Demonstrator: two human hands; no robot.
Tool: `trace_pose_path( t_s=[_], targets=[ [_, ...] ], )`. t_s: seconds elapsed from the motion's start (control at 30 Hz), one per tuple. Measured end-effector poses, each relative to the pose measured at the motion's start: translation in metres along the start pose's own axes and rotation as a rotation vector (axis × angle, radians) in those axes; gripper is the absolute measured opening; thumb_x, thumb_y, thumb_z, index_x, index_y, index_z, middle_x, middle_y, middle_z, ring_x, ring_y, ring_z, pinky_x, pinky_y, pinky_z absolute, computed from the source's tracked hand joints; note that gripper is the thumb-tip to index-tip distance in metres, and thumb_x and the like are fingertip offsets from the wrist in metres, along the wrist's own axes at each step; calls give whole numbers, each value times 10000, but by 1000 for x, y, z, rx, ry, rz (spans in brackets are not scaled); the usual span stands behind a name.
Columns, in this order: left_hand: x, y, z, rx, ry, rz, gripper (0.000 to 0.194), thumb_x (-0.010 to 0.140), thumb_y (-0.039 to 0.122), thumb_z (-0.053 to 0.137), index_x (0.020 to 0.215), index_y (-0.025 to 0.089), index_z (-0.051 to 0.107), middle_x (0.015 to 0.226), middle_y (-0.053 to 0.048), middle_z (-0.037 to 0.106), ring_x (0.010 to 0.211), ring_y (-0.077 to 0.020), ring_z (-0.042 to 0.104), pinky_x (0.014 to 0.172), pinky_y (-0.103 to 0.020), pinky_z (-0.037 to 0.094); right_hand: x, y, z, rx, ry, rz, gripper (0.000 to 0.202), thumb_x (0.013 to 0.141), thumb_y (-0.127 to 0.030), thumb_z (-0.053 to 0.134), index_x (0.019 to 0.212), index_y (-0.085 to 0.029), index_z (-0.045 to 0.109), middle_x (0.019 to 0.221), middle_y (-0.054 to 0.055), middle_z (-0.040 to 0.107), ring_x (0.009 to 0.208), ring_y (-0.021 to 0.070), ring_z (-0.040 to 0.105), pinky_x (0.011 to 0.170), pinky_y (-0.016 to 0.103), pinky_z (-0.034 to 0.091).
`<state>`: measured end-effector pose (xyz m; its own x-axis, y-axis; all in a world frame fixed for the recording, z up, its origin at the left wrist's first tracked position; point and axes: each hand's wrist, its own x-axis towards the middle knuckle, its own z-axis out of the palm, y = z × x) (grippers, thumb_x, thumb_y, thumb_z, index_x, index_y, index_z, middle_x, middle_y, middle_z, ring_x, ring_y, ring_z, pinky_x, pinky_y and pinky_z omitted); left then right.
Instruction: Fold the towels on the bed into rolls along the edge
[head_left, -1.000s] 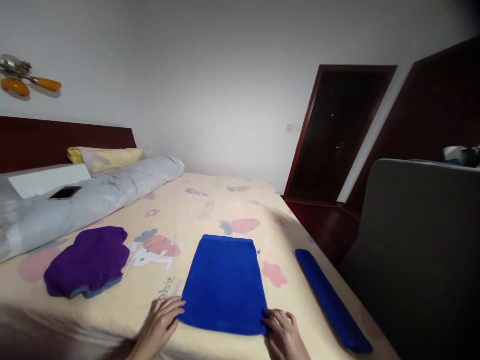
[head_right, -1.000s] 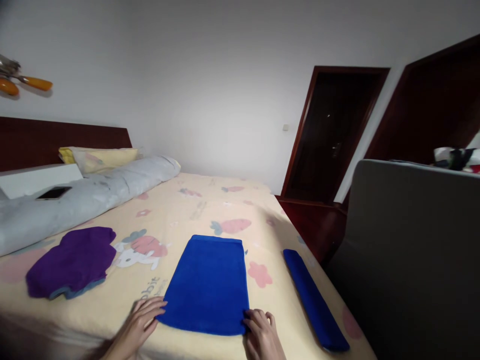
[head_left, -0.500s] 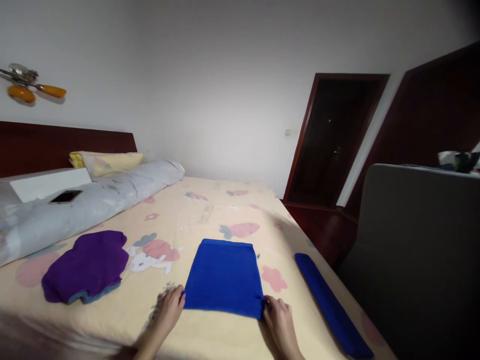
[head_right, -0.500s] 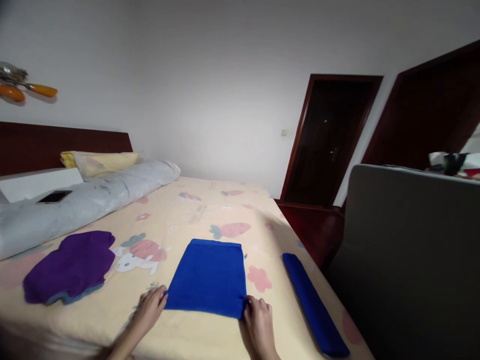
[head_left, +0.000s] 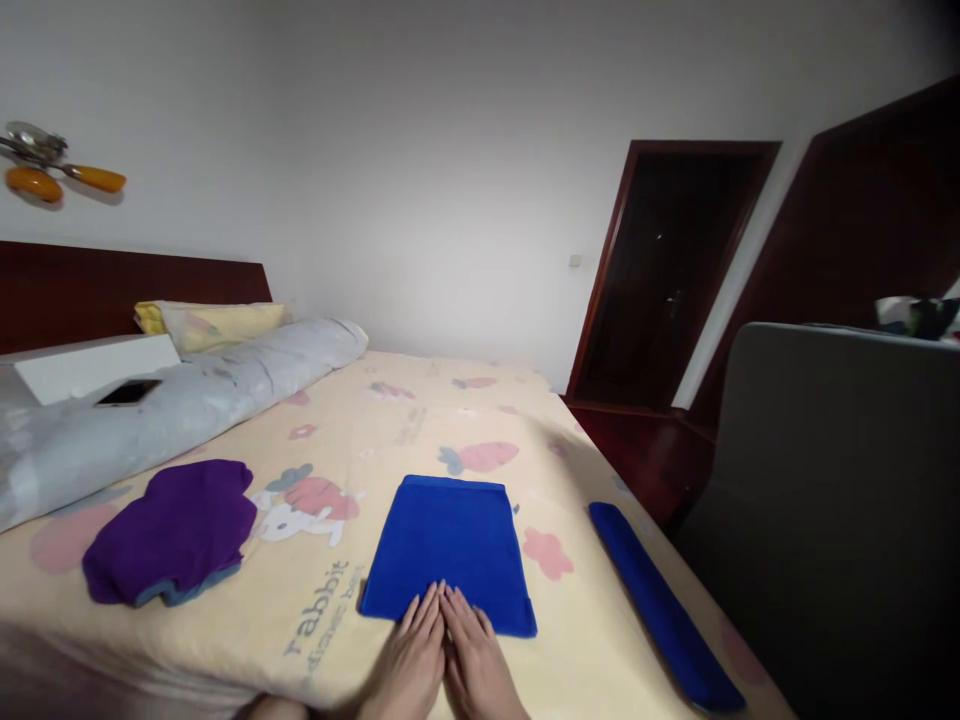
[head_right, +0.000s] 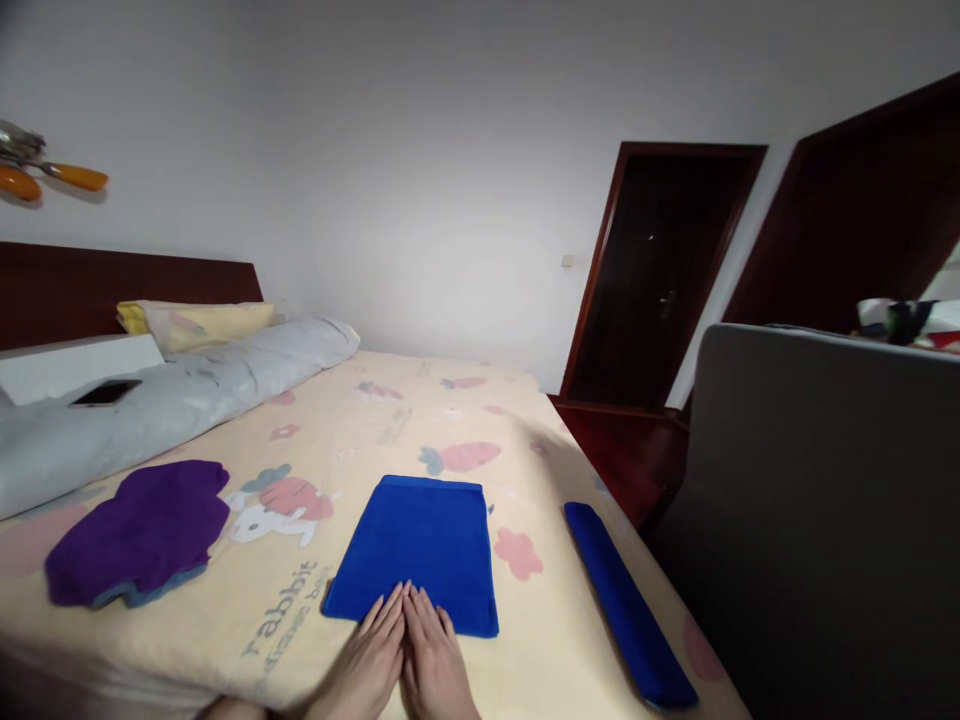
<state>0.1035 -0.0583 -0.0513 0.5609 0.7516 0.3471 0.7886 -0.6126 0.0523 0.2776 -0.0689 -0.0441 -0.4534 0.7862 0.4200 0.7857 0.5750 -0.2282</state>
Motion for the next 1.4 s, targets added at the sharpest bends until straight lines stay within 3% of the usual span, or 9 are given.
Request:
trace_pose_path(
  t_s=[0.1,0.33,0.5,0.67,0.83,0.93,1.1,1.27,1.4],
  targets=[
    [-7,-10,-10,-22,-78,-43,658,971,274,369,1539,314,39,1592,-13,252,1448,-205,283,1157,-439,317,-8,11,-4,-29,-54,32,537,982,-366,370,1502,-256,294,1520,56,385,1387,238,401,1101,425,391],
    [-36,-76,-40,-96,-195,-134,684,939,312,443,1519,394,90,1602,-1,225,1451,-221,277,1169,-467,253,-39,63,-30,-68,-76,151,485,980,-339,374,1460,-274,388,1500,63,418,1386,232,397,1101,426,400],
    [-41,-100,-45,-74,-142,-93,625,934,309,471,1504,401,232,1553,4,364,1399,-195,384,1137,-410,319,-50,86,-33,-130,-37,137,493,939,-226,399,1429,-235,444,1446,90,500,1329,222,482,1052,417,434],
    [-40,-102,-43,88,26,-61,573,856,75,460,1349,360,531,1474,4,497,1343,-192,460,1104,-387,354,-46,92,-40,-281,66,2,376,889,-204,478,1240,-193,616,1357,108,598,1247,255,561,988,415,438],
    [-36,-96,-48,70,123,14,565,833,0,412,1263,311,605,1144,-9,717,1111,-171,630,973,-323,445,-38,83,-48,-245,96,41,322,856,-152,479,1110,-204,670,1207,72,697,1037,226,636,898,378,438],
    [-37,-91,-56,43,186,35,505,834,-2,387,1150,284,657,1022,-12,735,985,-171,663,903,-320,471,-38,79,-57,-141,71,72,336,832,-103,459,1052,-214,687,1083,59,731,903,198,634,851,348,430],
    [-55,-75,-69,-78,204,-19,380,760,11,441,973,245,652,916,-22,703,887,-190,643,824,-318,485,-50,75,-78,31,1,69,322,782,-98,485,968,-255,696,933,41,723,870,201,613,830,330,418],
    [-70,-69,-70,-275,140,-132,279,703,46,485,838,235,640,823,-18,681,822,-193,635,761,-300,498,-58,56,-95,228,-64,290,203,757,-166,518,818,-248,694,833,29,690,843,204,608,771,300,428],
    [-64,-80,-59,-407,151,-326,220,807,201,507,915,258,690,897,-26,728,861,-189,664,801,-286,521,-50,49,-96,364,-19,482,247,830,-330,485,869,-227,706,783,27,683,793,213,611,726,301,446]
  ],
)
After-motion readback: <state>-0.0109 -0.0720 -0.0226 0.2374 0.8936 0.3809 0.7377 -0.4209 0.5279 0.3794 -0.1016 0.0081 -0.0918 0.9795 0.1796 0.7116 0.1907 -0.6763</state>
